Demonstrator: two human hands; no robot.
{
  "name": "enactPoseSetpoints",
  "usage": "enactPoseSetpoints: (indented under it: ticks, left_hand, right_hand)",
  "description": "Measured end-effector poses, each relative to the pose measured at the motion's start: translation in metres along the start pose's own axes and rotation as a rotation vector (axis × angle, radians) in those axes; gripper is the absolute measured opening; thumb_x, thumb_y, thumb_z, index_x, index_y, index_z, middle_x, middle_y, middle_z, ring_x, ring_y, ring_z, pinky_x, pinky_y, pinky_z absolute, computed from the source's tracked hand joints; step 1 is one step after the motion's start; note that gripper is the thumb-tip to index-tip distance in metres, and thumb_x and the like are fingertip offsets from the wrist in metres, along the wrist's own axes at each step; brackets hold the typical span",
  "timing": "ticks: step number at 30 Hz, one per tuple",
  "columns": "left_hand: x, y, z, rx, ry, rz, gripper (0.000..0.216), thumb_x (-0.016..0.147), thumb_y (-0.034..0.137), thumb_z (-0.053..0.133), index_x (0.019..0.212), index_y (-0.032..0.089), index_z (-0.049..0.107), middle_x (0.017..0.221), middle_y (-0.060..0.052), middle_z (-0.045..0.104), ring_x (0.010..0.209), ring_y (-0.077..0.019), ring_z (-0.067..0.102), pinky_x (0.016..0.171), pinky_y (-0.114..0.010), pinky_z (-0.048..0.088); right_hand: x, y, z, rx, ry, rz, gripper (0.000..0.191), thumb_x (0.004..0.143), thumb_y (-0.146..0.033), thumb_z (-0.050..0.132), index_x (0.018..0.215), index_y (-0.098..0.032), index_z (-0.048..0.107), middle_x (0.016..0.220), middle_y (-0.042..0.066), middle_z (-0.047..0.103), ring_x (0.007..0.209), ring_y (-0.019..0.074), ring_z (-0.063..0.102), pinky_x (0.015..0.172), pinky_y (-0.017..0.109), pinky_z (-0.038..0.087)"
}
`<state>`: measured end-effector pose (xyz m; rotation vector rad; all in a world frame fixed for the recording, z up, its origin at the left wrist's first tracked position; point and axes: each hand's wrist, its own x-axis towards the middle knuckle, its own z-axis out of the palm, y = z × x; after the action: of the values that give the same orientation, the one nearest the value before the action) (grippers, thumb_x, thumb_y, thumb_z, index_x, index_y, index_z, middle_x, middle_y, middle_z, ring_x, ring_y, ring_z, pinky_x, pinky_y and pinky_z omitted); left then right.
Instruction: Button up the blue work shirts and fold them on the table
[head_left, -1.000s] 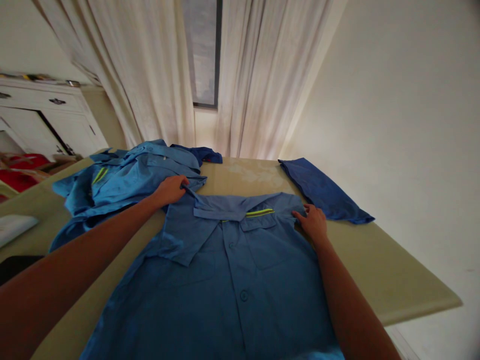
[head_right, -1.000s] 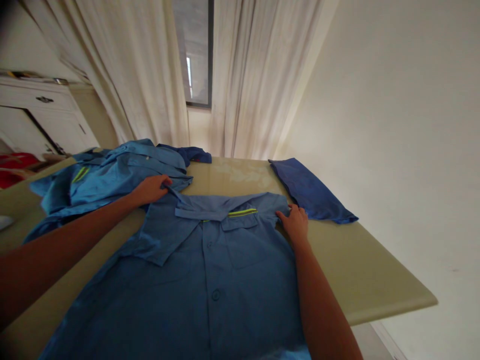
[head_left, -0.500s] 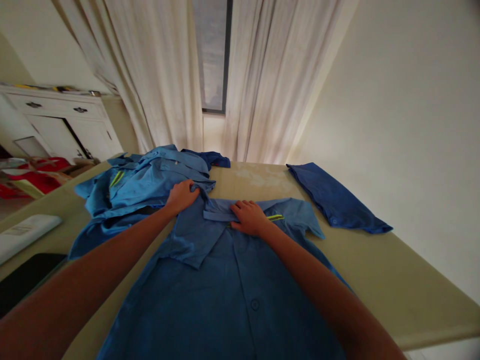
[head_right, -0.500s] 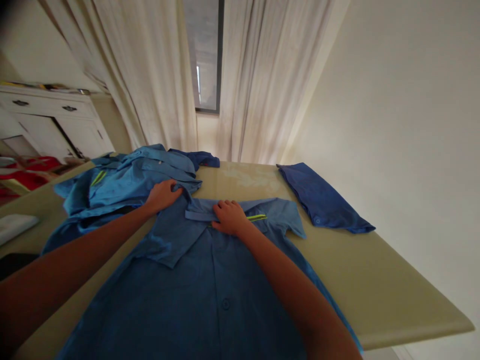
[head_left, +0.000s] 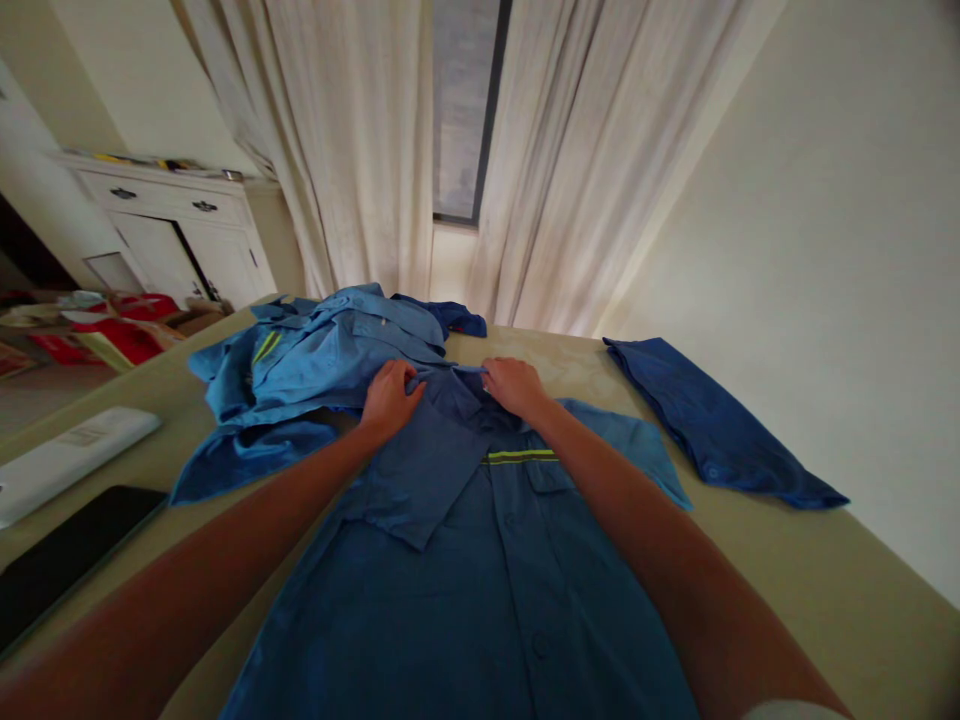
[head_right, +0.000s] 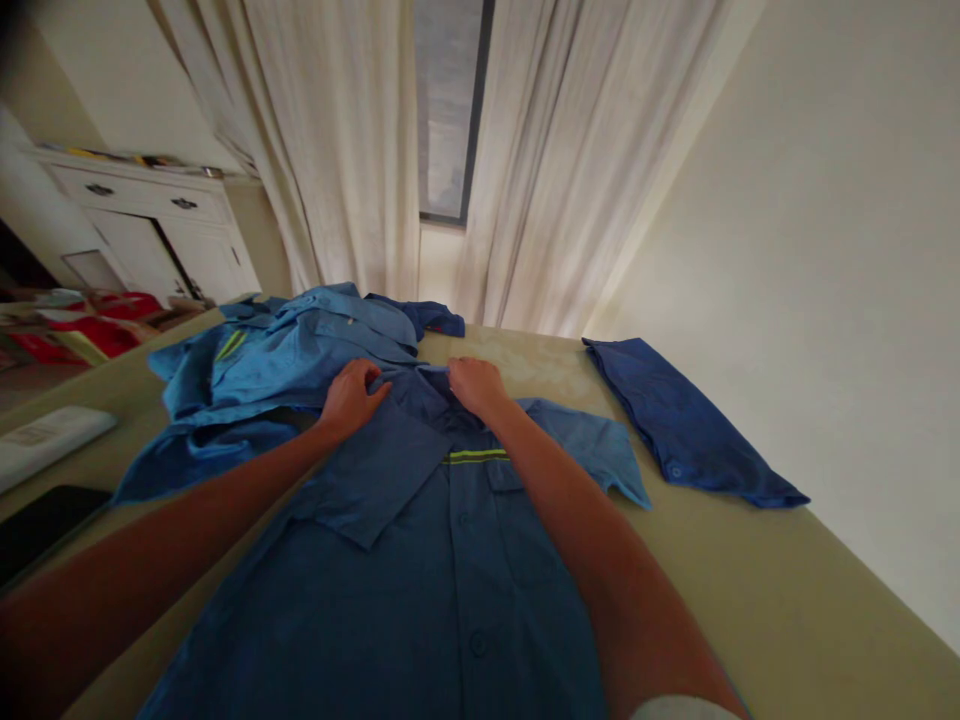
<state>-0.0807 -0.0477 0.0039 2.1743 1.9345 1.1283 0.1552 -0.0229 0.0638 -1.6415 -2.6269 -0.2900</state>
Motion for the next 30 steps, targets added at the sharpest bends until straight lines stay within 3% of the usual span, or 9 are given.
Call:
enactPoseSetpoints:
  ticks: [2,6,10,13,16,19,23,26,30]
  left_hand:
    - [-0.004,0.001,0.001,-0.028,-0.077,0.159,0.019,0.094,0.034,0.056,0.098,0.018,0.065,0.1,-0.009,0.066,0.096,-0.0237,0.062,0.09,-0.037,0.051]
    - [-0.015,-0.003,0.001,0.083,-0.39,0.429,0.037,0.102,0.042,0.043,0.103,0.019,0.072,0.101,-0.01,0.066,0.097,-0.0253,0.062,0.094,-0.041,0.049]
    - [-0.025,-0.01,0.002,0.169,-0.45,0.502,0.043,0.104,0.039,0.038,0.13,0.017,0.065,0.126,-0.016,0.063,0.115,-0.0294,0.059,0.101,-0.045,0.046]
    - [-0.024,-0.012,0.001,0.099,-0.527,0.506,0.039,0.1,0.034,0.045,0.13,0.017,0.063,0.136,-0.016,0.061,0.122,-0.0291,0.058,0.107,-0.044,0.044]
    - [-0.017,-0.007,-0.002,0.012,-0.516,0.349,0.032,0.098,0.03,0.046,0.121,0.019,0.065,0.119,-0.011,0.07,0.111,-0.0263,0.065,0.1,-0.04,0.049]
    - [-0.011,0.002,-0.003,-0.016,-0.384,0.231,0.035,0.098,0.026,0.042,0.128,0.02,0.059,0.111,-0.009,0.07,0.101,-0.0239,0.067,0.092,-0.038,0.052]
    - [-0.011,0.005,-0.002,0.114,-0.394,0.379,0.032,0.096,0.024,0.047,0.12,0.024,0.068,0.114,-0.009,0.065,0.108,-0.0238,0.062,0.097,-0.038,0.051]
    - [-0.015,-0.006,-0.005,0.167,-0.385,0.45,0.03,0.097,0.026,0.046,0.109,0.026,0.074,0.113,-0.009,0.064,0.108,-0.0237,0.061,0.095,-0.037,0.052]
    - [-0.018,-0.015,-0.013,0.166,-0.472,0.552,0.038,0.094,0.022,0.044,0.12,0.025,0.072,0.127,-0.009,0.064,0.116,-0.0227,0.061,0.103,-0.035,0.049]
  right_hand:
    - [0.006,0.005,-0.003,0.002,-0.004,-0.005,0.034,0.106,-0.035,0.04,0.12,-0.019,0.067,0.113,0.016,0.073,0.103,0.029,0.069,0.086,0.037,0.05]
    - [0.001,0.008,-0.007,0.058,0.015,-0.026,0.032,0.105,-0.036,0.042,0.118,-0.022,0.069,0.111,0.012,0.074,0.103,0.0281,0.069,0.086,0.036,0.049]
    - [-0.016,0.002,0.0,0.129,0.051,-0.139,0.031,0.106,-0.033,0.041,0.12,-0.024,0.068,0.114,0.008,0.073,0.104,0.0247,0.067,0.089,0.033,0.048]
    - [-0.037,-0.006,0.015,0.079,-0.017,-0.312,0.029,0.105,-0.031,0.044,0.117,-0.023,0.069,0.11,0.009,0.072,0.101,0.0241,0.067,0.088,0.033,0.049]
    - [-0.061,-0.012,0.031,0.025,-0.028,-0.386,0.03,0.102,-0.026,0.048,0.126,-0.022,0.066,0.117,0.012,0.069,0.109,0.0256,0.063,0.094,0.036,0.048]
    - [-0.078,-0.013,0.04,0.056,0.012,-0.362,0.039,0.101,-0.022,0.049,0.138,-0.023,0.06,0.129,0.013,0.065,0.117,0.0257,0.059,0.1,0.038,0.047]
    - [-0.094,-0.004,0.045,0.148,0.041,-0.37,0.047,0.102,-0.02,0.045,0.149,-0.025,0.051,0.144,0.011,0.058,0.129,0.0239,0.054,0.109,0.04,0.043]
    - [-0.112,0.008,0.051,0.236,0.058,-0.264,0.058,0.104,-0.042,0.046,0.158,-0.023,0.037,0.159,0.014,0.042,0.144,0.028,0.042,0.117,0.047,0.036]
    - [-0.134,0.022,0.062,0.353,-0.02,-0.222,0.081,0.101,-0.065,0.042,0.162,-0.014,0.027,0.166,0.018,0.028,0.153,0.0303,0.029,0.123,0.047,0.029]
